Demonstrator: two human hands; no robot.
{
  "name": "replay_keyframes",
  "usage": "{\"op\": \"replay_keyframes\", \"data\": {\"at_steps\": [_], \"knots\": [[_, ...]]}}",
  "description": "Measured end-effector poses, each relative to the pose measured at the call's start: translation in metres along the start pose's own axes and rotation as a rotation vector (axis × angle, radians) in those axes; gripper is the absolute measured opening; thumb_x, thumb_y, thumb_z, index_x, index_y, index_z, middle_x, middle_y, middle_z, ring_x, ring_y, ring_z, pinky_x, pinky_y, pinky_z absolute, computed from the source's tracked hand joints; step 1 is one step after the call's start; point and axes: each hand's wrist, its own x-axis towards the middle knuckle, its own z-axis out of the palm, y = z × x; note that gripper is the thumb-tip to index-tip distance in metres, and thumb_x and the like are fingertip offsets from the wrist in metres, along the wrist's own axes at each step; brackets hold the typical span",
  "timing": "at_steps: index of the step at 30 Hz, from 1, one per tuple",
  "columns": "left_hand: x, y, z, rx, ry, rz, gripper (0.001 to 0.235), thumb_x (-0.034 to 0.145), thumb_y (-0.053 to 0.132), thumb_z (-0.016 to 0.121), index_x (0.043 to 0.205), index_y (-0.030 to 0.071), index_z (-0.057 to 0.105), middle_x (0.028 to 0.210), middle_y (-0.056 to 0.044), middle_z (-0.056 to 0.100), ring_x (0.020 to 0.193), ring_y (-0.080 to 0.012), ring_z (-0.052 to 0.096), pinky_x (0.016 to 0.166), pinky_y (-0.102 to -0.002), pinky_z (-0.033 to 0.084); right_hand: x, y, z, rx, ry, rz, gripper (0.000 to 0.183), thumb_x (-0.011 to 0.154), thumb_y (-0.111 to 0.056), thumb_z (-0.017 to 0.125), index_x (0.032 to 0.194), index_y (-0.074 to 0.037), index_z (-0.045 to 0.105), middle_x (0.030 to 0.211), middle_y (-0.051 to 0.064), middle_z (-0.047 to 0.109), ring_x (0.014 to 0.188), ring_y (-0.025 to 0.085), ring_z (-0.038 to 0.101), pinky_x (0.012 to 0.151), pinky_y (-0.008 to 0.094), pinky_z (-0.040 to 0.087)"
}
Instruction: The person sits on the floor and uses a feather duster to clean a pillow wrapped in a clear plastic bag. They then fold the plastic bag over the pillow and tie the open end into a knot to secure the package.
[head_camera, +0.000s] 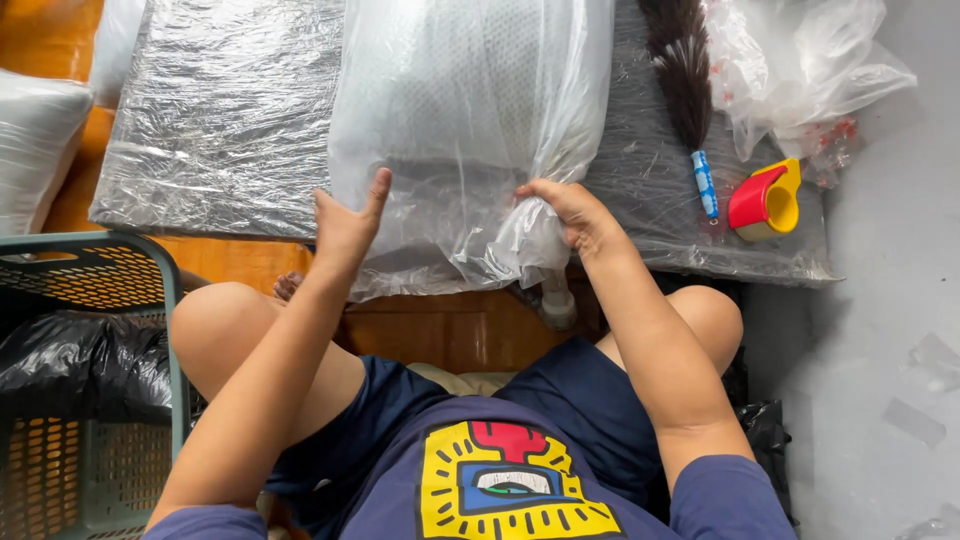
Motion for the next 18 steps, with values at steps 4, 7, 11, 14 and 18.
{"op": "replay_keyframes", "data": {"at_steps": [4,7,11,14,18], "knots": [[-0.025,0.060,0.010,-0.242,-0.201,-0.163,0.134,0.070,0.086,0.073,0.150,-0.011,0.028,0.146,-0.036,0.044,0.143,-0.0427,0.042,0.119,-0.049,0.034,-0.020,-0.002,0.008,0.014,0.025,-0.009,0.070,0.068,-0.006,0.089,0.126,0.018,0.057,0.102,0.033,0.071,0.089,0.045,0.074,0.070,0.062,0.061],[-0.014,0.056,0.030,-0.313,-0.284,-0.256,0.126,0.066,0.080,0.081,0.144,-0.011,0.043,0.139,-0.035,0.053,0.138,-0.0447,0.047,0.113,-0.054,0.039,-0.041,-0.007,0.020,0.041,0.025,-0.016,0.067,0.069,-0.003,0.088,0.124,0.019,0.057,0.102,0.033,0.071,0.089,0.045,0.074,0.069,0.062,0.061],[-0.013,0.069,0.038,-0.327,-0.292,-0.312,0.107,0.072,0.070,0.079,0.139,-0.010,0.054,0.137,-0.034,0.057,0.135,-0.0460,0.051,0.108,-0.057,0.044,-0.051,-0.004,0.028,0.074,0.062,-0.053,0.067,0.067,0.001,0.089,0.124,0.020,0.059,0.106,0.035,0.070,0.091,0.044,0.074,0.071,0.059,0.062],[-0.032,0.101,0.022,-0.422,-0.358,-0.363,0.104,0.082,0.062,0.073,0.148,-0.012,0.041,0.146,-0.037,0.047,0.142,-0.0477,0.043,0.111,-0.060,0.039,-0.059,-0.007,0.035,0.081,0.073,-0.058,0.067,0.067,0.000,0.089,0.124,0.019,0.060,0.109,0.032,0.070,0.093,0.044,0.074,0.070,0.059,0.063],[-0.056,0.127,0.003,-0.698,-0.422,-0.247,0.125,0.083,0.072,0.062,0.156,-0.014,0.008,0.161,-0.040,0.015,0.152,-0.0509,0.015,0.120,-0.063,0.018,-0.068,-0.003,0.044,0.095,0.110,-0.073,0.064,0.067,0.002,0.087,0.124,0.016,0.062,0.111,0.032,0.070,0.094,0.043,0.074,0.071,0.058,0.063]]}}
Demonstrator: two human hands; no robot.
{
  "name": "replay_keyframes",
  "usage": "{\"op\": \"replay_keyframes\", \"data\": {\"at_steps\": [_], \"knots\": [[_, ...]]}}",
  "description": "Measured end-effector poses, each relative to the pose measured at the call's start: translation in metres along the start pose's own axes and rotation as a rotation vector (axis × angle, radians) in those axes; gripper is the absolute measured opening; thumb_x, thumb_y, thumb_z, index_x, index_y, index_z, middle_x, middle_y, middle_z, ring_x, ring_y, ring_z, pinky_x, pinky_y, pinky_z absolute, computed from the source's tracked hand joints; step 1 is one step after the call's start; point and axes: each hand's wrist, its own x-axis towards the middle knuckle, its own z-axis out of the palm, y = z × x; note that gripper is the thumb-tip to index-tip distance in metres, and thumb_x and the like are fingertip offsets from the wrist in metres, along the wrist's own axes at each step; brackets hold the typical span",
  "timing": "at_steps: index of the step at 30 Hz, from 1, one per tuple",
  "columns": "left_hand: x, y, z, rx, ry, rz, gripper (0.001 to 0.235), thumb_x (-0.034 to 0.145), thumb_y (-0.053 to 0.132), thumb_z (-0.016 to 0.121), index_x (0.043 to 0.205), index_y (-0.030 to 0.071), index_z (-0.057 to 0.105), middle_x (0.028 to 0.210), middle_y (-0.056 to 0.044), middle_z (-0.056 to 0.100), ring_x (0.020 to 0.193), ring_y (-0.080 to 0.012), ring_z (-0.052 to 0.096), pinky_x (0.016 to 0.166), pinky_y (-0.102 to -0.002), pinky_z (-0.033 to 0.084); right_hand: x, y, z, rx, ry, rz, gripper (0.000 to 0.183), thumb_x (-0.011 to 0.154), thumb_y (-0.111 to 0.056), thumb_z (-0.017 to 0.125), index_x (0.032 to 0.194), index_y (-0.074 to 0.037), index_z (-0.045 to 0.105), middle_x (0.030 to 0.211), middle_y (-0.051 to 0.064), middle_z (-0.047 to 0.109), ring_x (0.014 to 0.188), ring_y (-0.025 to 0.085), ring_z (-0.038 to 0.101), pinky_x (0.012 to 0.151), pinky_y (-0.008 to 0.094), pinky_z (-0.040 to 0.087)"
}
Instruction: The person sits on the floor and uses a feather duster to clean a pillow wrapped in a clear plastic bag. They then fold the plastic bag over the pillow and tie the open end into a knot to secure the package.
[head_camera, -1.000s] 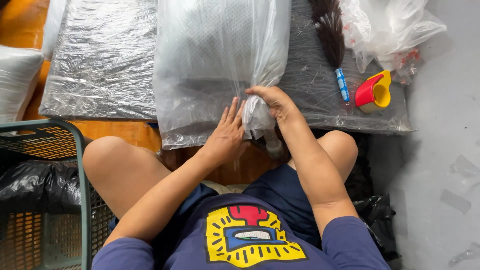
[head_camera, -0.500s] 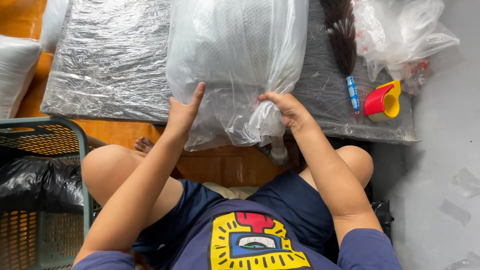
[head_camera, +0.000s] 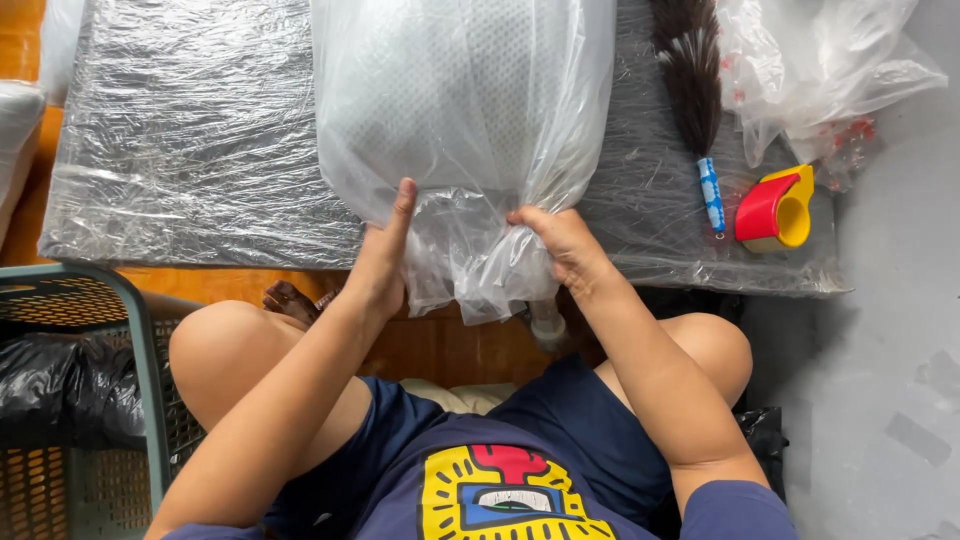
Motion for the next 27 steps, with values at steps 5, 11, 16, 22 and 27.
{"op": "replay_keyframes", "data": {"at_steps": [5,11,16,22,27], "knots": [[0.031,-0.027,0.017,0.047,-0.140,-0.060,0.124,0.078,0.055,0.083,0.156,-0.008,0.011,0.157,-0.036,0.026,0.150,-0.0476,0.026,0.117,-0.061,0.028,-0.005,0.013,0.009,-0.013,-0.005,-0.029,0.064,0.069,0.002,0.084,0.128,0.013,0.062,0.114,0.028,0.070,0.097,0.037,0.074,0.076,0.053,0.064],[0.076,-0.089,0.008,0.215,0.048,0.024,0.069,0.090,0.040,0.070,0.140,-0.003,0.053,0.133,-0.028,0.062,0.131,-0.0406,0.056,0.106,-0.054,0.049,-0.035,-0.003,0.033,0.037,-0.055,-0.110,0.070,0.077,-0.007,0.087,0.139,0.006,0.057,0.126,0.023,0.067,0.109,0.032,0.070,0.088,0.053,0.062],[0.091,-0.106,0.011,0.279,0.094,0.118,0.050,0.095,0.036,0.062,0.132,0.002,0.058,0.125,-0.026,0.067,0.127,-0.0392,0.060,0.106,-0.054,0.049,-0.053,-0.021,0.046,-0.055,-0.142,-0.103,0.081,0.079,-0.020,0.091,0.146,0.003,0.051,0.135,0.018,0.063,0.118,0.027,0.062,0.097,0.051,0.056],[0.047,-0.080,0.016,0.343,0.122,0.291,0.051,0.098,0.032,0.056,0.134,-0.002,0.044,0.127,-0.033,0.060,0.125,-0.0480,0.057,0.104,-0.060,0.046,-0.045,-0.016,0.048,-0.021,-0.111,-0.069,0.072,0.076,-0.007,0.089,0.140,0.005,0.058,0.123,0.017,0.070,0.107,0.027,0.070,0.088,0.048,0.061],[0.047,-0.118,0.011,0.505,0.094,0.289,0.052,0.104,0.037,0.046,0.134,-0.004,0.032,0.120,-0.036,0.059,0.118,-0.0531,0.059,0.100,-0.064,0.048,-0.052,-0.021,0.054,-0.014,-0.101,-0.034,0.069,0.077,-0.006,0.087,0.139,0.005,0.059,0.121,0.019,0.071,0.105,0.027,0.071,0.087,0.048,0.061]]}}
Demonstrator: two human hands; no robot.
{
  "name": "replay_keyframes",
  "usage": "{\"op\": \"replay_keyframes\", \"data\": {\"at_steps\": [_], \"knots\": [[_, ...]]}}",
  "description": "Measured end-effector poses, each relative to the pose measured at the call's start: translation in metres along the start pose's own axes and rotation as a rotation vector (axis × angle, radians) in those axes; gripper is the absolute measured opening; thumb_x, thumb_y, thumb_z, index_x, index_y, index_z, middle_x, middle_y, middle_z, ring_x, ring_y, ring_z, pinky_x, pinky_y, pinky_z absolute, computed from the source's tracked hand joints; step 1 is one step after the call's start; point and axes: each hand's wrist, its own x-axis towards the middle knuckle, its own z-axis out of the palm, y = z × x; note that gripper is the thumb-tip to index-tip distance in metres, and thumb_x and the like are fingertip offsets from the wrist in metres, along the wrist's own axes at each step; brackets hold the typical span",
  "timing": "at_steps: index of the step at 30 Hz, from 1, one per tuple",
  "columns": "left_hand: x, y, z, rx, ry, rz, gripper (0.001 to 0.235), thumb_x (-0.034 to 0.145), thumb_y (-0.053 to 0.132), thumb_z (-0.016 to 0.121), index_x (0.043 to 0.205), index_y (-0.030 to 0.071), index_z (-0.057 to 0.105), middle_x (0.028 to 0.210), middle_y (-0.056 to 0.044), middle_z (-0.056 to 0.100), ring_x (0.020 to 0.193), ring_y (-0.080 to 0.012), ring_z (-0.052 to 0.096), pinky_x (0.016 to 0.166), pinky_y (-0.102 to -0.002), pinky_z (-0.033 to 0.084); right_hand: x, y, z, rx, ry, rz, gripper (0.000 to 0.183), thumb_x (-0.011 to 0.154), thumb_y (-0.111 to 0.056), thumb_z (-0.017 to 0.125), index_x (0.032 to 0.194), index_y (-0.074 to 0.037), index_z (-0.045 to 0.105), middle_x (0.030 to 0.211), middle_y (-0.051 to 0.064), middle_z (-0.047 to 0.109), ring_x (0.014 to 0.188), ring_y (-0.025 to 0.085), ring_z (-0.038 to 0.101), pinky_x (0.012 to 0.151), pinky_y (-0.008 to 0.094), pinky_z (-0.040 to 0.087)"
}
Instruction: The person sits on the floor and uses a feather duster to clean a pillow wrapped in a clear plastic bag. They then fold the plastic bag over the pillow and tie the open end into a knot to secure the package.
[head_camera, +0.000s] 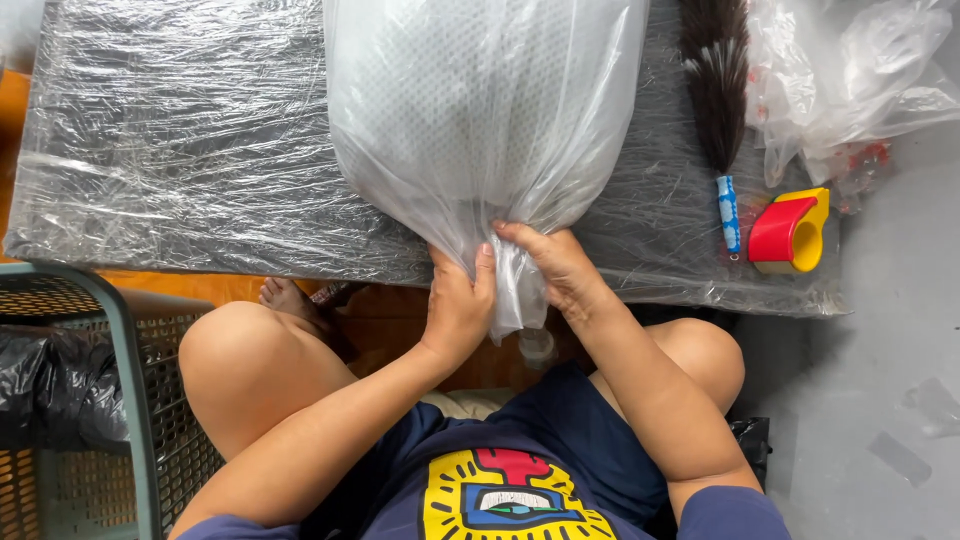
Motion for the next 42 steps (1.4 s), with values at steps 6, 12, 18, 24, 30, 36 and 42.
{"op": "replay_keyframes", "data": {"at_steps": [6,12,18,24,30,36,42], "knots": [[0.015,-0.009,0.017,0.177,-0.045,0.068,0.048,0.107,0.032,0.038,0.130,-0.009,0.034,0.108,-0.035,0.063,0.104,-0.0541,0.066,0.088,-0.062,0.055,0.003,-0.001,0.001,-0.050,-0.038,0.068,0.068,0.078,-0.015,0.089,0.137,0.004,0.062,0.119,0.019,0.072,0.101,0.026,0.071,0.083,0.048,0.062],[0.033,-0.043,0.030,0.881,0.291,0.604,0.024,0.095,0.026,0.052,0.080,0.008,0.059,0.062,-0.001,0.055,0.056,-0.0231,0.065,0.046,-0.034,0.053,0.005,-0.005,0.002,-0.130,-0.122,0.043,0.075,0.080,-0.030,0.090,0.139,0.005,0.059,0.125,0.022,0.070,0.107,0.029,0.070,0.086,0.051,0.061],[0.046,-0.062,0.036,0.982,0.290,0.798,0.018,0.083,0.015,0.052,0.081,0.005,0.067,0.065,-0.005,0.055,0.059,-0.0250,0.061,0.050,-0.039,0.048,-0.003,-0.021,0.018,-0.248,-0.209,0.099,0.090,0.073,-0.026,0.093,0.146,0.007,0.051,0.137,0.023,0.064,0.119,0.027,0.065,0.094,0.046,0.058],[0.053,-0.062,0.040,0.949,0.069,0.665,0.025,0.087,0.011,0.049,0.092,-0.002,0.070,0.074,-0.011,0.063,0.062,-0.0269,0.065,0.051,-0.041,0.051,0.004,-0.013,0.015,-0.252,-0.225,0.112,0.096,0.075,-0.032,0.092,0.150,0.007,0.046,0.142,0.023,0.061,0.123,0.028,0.063,0.096,0.047,0.057],[0.050,-0.046,0.032,1.065,0.048,0.577,0.029,0.088,0.010,0.046,0.097,-0.008,0.068,0.078,-0.015,0.064,0.064,-0.0266,0.067,0.049,-0.039,0.052,0.025,0.010,0.014,-0.154,-0.163,0.103,0.087,0.074,-0.019,0.090,0.148,0.006,0.050,0.140,0.019,0.063,0.121,0.027,0.065,0.099,0.047,0.056],[0.040,-0.046,0.017,1.045,0.111,0.539,0.034,0.088,0.014,0.049,0.108,-0.009,0.064,0.083,-0.015,0.065,0.072,-0.0295,0.067,0.052,-0.041,0.054,0.044,0.030,0.014,-0.005,-0.089,0.068,0.076,0.073,-0.010,0.089,0.141,0.005,0.057,0.128,0.017,0.070,0.111,0.025,0.070,0.094,0.046,0.058],[-0.020,0.034,-0.044,0.836,-0.123,0.499,0.067,0.096,0.035,0.048,0.132,-0.021,0.047,0.115,-0.030,0.066,0.102,-0.0369,0.066,0.071,-0.044,0.059,0.023,0.008,0.024,-0.037,-0.019,0.087,0.068,0.071,-0.008,0.088,0.134,0.003,0.064,0.115,0.017,0.075,0.093,0.027,0.075,0.082,0.046,0.061]]}}
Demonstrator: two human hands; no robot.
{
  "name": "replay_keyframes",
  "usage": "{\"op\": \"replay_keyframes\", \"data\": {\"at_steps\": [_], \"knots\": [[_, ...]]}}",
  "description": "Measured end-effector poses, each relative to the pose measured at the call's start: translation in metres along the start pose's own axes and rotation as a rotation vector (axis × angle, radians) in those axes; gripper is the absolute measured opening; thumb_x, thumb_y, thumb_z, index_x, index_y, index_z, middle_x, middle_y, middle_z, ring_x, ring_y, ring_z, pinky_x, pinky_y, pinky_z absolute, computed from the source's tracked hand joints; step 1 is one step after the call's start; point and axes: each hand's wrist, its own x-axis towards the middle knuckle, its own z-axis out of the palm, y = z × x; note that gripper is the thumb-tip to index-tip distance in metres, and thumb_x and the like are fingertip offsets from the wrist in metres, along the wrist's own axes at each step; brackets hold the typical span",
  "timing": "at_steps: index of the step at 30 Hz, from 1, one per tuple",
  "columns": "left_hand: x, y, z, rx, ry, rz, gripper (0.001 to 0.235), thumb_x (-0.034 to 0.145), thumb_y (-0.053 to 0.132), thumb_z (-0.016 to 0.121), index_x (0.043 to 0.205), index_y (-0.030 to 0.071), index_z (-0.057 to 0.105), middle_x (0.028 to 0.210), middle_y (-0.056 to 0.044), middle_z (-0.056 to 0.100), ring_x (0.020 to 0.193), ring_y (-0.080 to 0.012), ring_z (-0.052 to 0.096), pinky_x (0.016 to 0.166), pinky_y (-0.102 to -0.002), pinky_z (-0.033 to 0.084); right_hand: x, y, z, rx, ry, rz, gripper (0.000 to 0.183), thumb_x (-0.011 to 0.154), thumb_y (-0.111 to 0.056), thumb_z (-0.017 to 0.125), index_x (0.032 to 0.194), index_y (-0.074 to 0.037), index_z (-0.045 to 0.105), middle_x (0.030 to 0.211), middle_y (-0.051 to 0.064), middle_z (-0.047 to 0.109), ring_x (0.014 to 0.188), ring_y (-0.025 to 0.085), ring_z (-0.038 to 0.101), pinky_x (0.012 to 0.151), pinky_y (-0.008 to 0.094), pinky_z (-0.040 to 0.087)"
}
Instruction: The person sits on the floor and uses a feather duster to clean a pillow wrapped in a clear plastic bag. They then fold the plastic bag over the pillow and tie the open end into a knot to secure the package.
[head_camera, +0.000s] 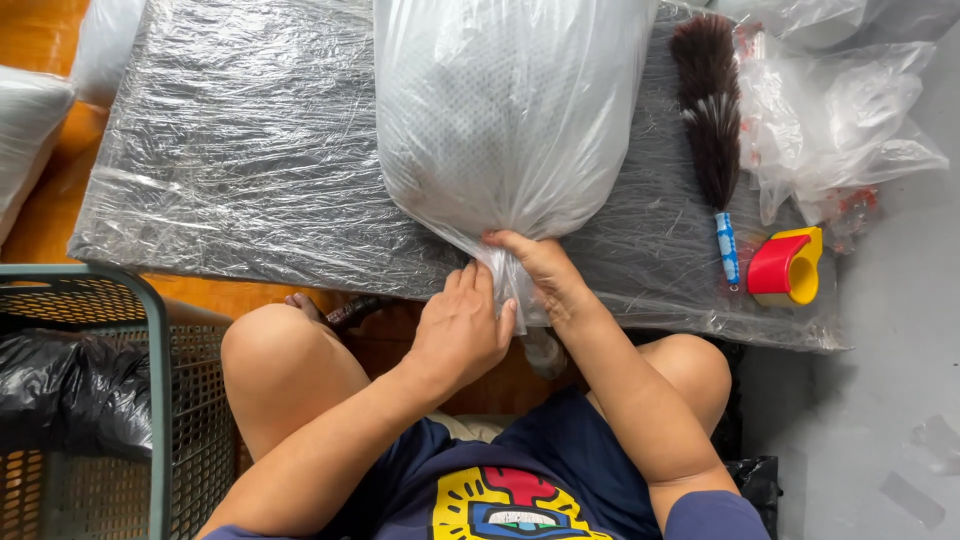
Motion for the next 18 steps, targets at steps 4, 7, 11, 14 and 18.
{"op": "replay_keyframes", "data": {"at_steps": [4,7,11,14,18], "knots": [[0.008,-0.032,-0.006,-0.319,0.120,-0.152,0.036,0.101,0.037,0.049,0.111,0.005,0.064,0.103,-0.016,0.060,0.093,-0.0375,0.066,0.073,-0.048,0.057,0.005,0.003,-0.003,0.010,0.007,0.006,0.066,0.071,-0.009,0.089,0.131,0.003,0.066,0.110,0.018,0.076,0.088,0.027,0.076,0.076,0.046,0.062],[0.028,-0.054,0.008,-0.536,0.201,-0.264,0.030,0.103,0.039,0.055,0.100,0.011,0.064,0.084,-0.008,0.063,0.083,-0.0318,0.070,0.070,-0.043,0.056,0.014,0.009,-0.007,0.028,-0.013,-0.018,0.068,0.072,-0.008,0.089,0.134,0.003,0.063,0.114,0.020,0.075,0.092,0.029,0.076,0.079,0.047,0.061],[0.049,-0.065,0.048,-0.594,0.314,-0.206,0.021,0.093,0.027,0.071,0.101,0.010,0.061,0.089,-0.009,0.063,0.090,-0.0319,0.069,0.075,-0.041,0.058,0.037,0.025,-0.025,0.026,-0.052,-0.048,0.074,0.076,-0.013,0.091,0.141,0.000,0.058,0.122,0.021,0.072,0.100,0.032,0.075,0.086,0.053,0.061],[0.058,-0.062,0.046,-0.584,0.357,-0.147,0.018,0.091,0.023,0.071,0.101,0.012,0.061,0.091,-0.007,0.064,0.093,-0.0307,0.070,0.081,-0.043,0.057,0.008,-0.002,-0.010,0.021,-0.054,-0.056,0.079,0.078,-0.024,0.092,0.144,0.000,0.056,0.124,0.021,0.071,0.102,0.031,0.074,0.087,0.052,0.061],[0.060,-0.053,0.063,-0.520,0.407,-0.176,0.019,0.089,0.021,0.071,0.101,0.012,0.059,0.090,-0.010,0.062,0.093,-0.0345,0.068,0.081,-0.048,0.056,-0.022,-0.018,0.004,-0.068,-0.095,-0.020,0.081,0.079,-0.034,0.090,0.146,-0.003,0.055,0.125,0.017,0.071,0.105,0.032,0.074,0.088,0.051,0.061]]}}
